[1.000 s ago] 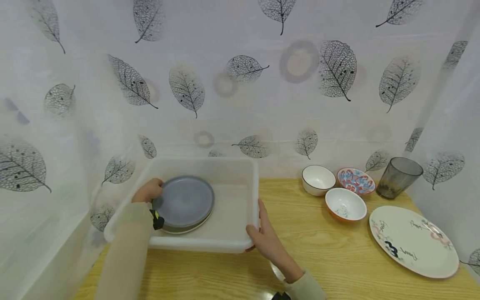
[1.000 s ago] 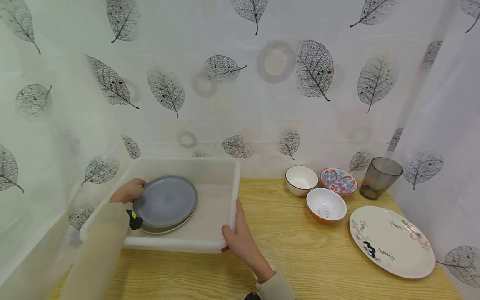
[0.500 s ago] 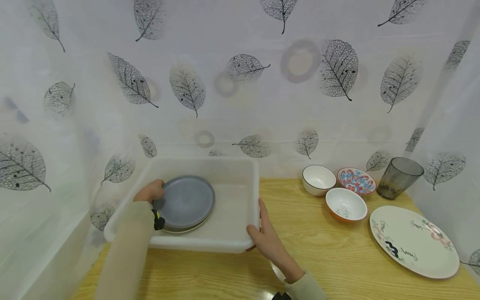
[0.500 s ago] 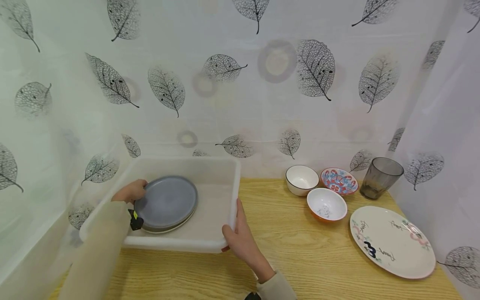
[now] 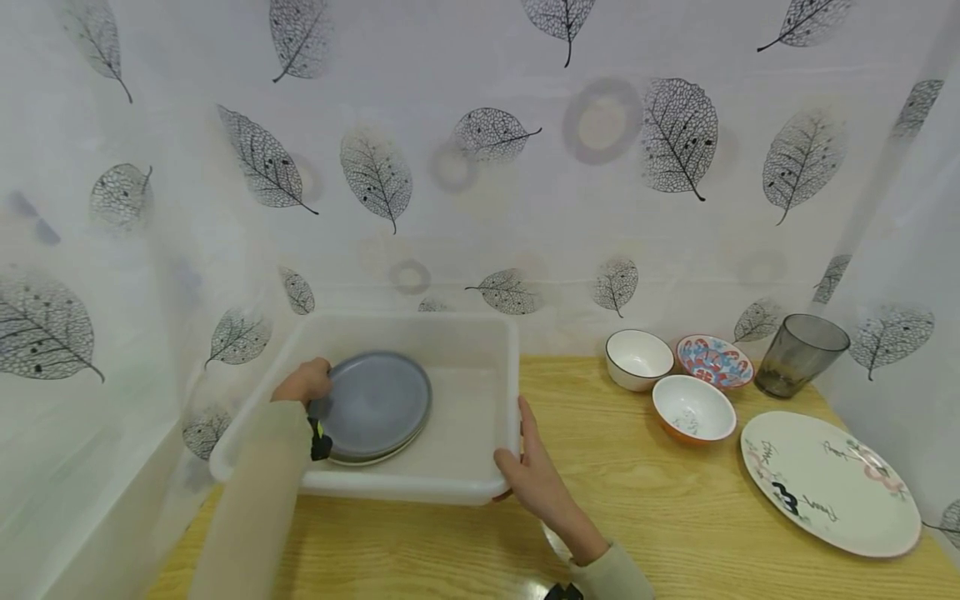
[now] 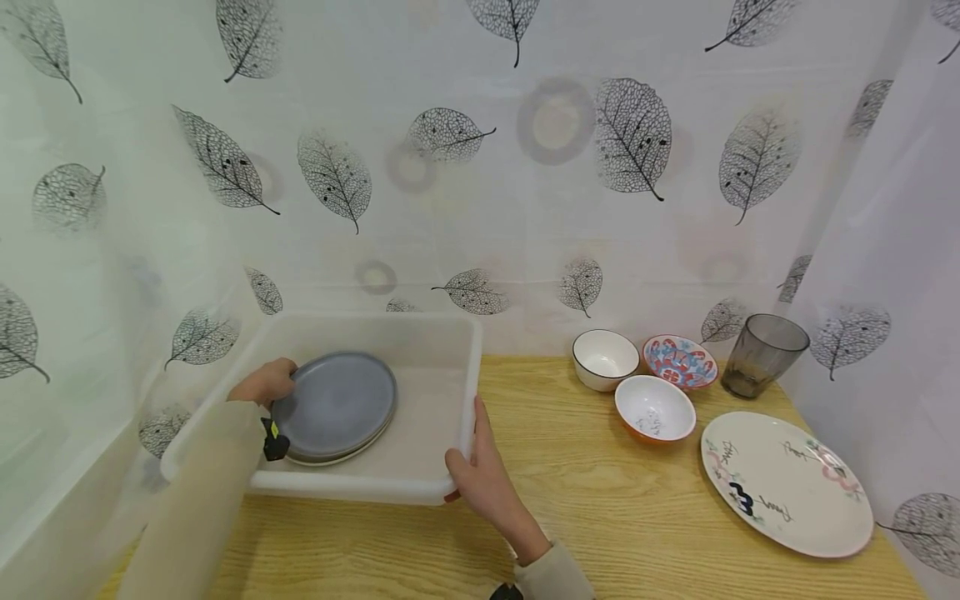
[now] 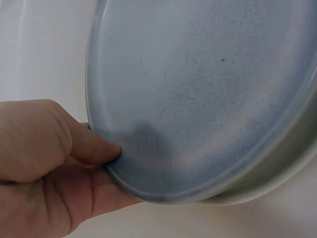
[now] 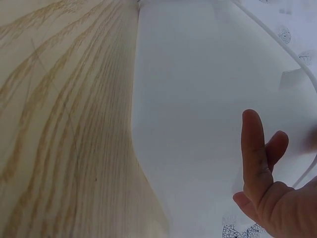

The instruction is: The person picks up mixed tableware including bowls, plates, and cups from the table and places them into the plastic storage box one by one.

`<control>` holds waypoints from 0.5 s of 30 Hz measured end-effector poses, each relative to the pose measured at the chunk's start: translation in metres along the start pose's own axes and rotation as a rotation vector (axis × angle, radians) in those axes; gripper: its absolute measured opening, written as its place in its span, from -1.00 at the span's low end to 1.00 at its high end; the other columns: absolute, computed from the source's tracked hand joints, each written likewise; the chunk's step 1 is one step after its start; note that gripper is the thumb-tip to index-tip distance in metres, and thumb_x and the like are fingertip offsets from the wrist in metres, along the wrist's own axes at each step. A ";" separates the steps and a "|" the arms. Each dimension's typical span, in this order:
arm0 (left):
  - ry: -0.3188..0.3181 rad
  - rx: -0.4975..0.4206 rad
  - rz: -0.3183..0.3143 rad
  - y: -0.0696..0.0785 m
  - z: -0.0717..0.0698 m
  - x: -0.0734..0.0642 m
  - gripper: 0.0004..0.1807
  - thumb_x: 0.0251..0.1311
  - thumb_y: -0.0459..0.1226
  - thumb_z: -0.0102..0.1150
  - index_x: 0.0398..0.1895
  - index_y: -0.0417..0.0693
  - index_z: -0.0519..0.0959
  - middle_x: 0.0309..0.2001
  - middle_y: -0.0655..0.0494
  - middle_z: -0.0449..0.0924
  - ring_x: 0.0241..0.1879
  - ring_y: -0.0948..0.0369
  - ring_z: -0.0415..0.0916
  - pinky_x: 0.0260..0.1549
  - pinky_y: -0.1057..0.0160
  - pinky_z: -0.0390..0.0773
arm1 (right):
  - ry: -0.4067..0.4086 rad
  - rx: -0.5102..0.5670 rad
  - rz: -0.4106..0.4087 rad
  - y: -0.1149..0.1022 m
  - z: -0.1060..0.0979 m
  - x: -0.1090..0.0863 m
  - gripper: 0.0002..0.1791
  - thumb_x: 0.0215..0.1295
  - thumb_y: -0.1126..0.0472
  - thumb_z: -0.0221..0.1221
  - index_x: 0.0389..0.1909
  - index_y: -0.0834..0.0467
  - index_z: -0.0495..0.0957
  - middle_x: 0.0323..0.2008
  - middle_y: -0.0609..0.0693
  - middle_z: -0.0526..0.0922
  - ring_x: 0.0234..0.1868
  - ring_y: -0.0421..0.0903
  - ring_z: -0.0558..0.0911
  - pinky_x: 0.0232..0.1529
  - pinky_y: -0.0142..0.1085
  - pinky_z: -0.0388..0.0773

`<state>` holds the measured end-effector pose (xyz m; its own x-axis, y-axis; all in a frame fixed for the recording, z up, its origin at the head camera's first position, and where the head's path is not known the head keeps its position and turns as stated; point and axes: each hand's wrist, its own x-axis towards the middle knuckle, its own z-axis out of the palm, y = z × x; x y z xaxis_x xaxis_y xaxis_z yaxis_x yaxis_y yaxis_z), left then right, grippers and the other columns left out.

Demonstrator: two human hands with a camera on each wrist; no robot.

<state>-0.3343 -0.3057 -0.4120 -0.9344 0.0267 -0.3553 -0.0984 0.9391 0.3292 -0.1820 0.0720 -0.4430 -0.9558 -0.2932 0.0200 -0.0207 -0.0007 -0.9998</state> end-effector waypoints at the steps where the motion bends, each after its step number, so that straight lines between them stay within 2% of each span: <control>1: 0.001 0.006 0.001 0.001 0.000 0.000 -0.52 0.32 -0.43 -0.18 0.24 -0.60 0.27 0.19 -0.53 0.35 0.13 -0.30 0.41 0.09 -0.20 0.47 | 0.001 -0.001 0.000 0.000 0.000 0.000 -0.05 0.37 0.34 -0.04 0.58 -0.04 -0.43 0.38 0.29 0.06 -0.24 0.12 0.67 -0.50 0.16 0.64; 8: -0.009 0.050 0.012 0.003 -0.001 -0.002 -0.61 0.30 -0.45 -0.16 0.12 -0.59 0.33 0.02 -0.44 0.46 -0.11 -0.12 0.44 -0.07 -0.08 0.50 | 0.004 0.001 -0.006 -0.001 0.000 0.000 -0.05 0.37 0.34 -0.04 0.58 -0.02 -0.42 0.39 0.30 0.06 -0.20 0.19 0.66 -0.51 0.16 0.63; 15: 0.001 0.098 0.007 0.005 0.000 -0.005 -0.71 0.29 -0.45 -0.11 -0.02 -0.54 0.40 -0.13 -0.35 0.52 -0.22 -0.06 0.43 -0.19 -0.02 0.51 | -0.002 -0.010 0.001 0.000 0.000 -0.001 -0.05 0.38 0.34 -0.06 0.58 -0.09 -0.43 0.38 0.30 0.07 -0.20 0.16 0.67 -0.47 0.18 0.63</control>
<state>-0.3306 -0.3016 -0.4084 -0.9353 0.0332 -0.3524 -0.0578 0.9679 0.2445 -0.1816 0.0726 -0.4434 -0.9552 -0.2955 0.0186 -0.0223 0.0092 -0.9997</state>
